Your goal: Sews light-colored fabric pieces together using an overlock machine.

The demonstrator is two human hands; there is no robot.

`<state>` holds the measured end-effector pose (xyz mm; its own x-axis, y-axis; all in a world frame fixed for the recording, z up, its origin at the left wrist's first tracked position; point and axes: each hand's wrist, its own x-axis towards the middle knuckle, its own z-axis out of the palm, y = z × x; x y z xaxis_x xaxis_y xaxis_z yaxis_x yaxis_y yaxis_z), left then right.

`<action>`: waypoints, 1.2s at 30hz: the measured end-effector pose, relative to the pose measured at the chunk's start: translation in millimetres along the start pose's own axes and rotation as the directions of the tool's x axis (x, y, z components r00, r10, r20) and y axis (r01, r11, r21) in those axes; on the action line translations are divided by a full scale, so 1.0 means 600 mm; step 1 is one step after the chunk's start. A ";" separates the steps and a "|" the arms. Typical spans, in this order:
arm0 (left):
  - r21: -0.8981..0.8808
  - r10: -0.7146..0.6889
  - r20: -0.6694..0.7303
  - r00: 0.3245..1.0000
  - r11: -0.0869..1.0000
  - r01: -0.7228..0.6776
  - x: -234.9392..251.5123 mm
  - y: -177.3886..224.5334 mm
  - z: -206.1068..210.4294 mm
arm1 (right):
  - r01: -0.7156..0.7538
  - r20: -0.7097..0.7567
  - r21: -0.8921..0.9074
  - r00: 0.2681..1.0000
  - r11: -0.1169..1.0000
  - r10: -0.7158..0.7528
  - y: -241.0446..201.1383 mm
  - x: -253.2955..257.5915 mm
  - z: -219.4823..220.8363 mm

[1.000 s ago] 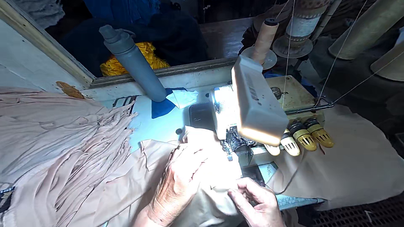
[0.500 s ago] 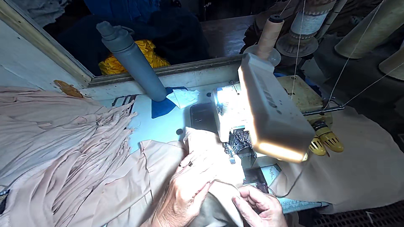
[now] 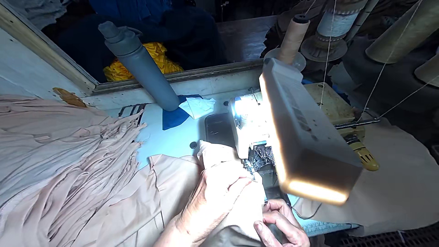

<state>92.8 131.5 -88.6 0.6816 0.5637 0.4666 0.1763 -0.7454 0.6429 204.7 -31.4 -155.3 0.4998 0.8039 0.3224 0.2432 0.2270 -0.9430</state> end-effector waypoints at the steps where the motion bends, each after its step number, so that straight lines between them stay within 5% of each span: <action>1: 0.000 -0.020 -0.009 1.000 1.000 0.020 0.001 -0.003 0.003 | -0.010 0.004 0.007 1.000 1.000 0.010 0.000 -0.001 -0.001; 15: 0.177 -0.056 0.049 0.997 0.983 0.047 -0.015 0.001 0.013 | -0.208 0.149 0.158 0.971 0.965 0.185 -0.010 -0.022 -0.002; 20: 0.375 0.124 -0.020 0.992 0.921 -0.108 -0.028 0.005 0.029 | -0.295 0.109 0.286 0.955 0.912 0.275 -0.010 -0.021 -0.011; 26: 0.445 0.161 -0.004 0.987 0.884 -0.142 -0.051 0.011 0.027 | -0.332 0.055 0.432 0.938 0.838 0.344 -0.032 -0.004 -0.026; 36: 0.489 0.072 -0.218 0.973 0.871 0.045 0.031 -0.051 0.012 | -0.197 0.000 0.150 0.980 0.969 0.200 -0.037 0.074 -0.011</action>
<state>105.2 162.3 -103.7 0.5213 0.5723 0.6330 0.5311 -0.7982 0.2842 227.2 -4.2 -119.2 0.5383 0.8331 0.1276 0.0122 0.1437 -0.9896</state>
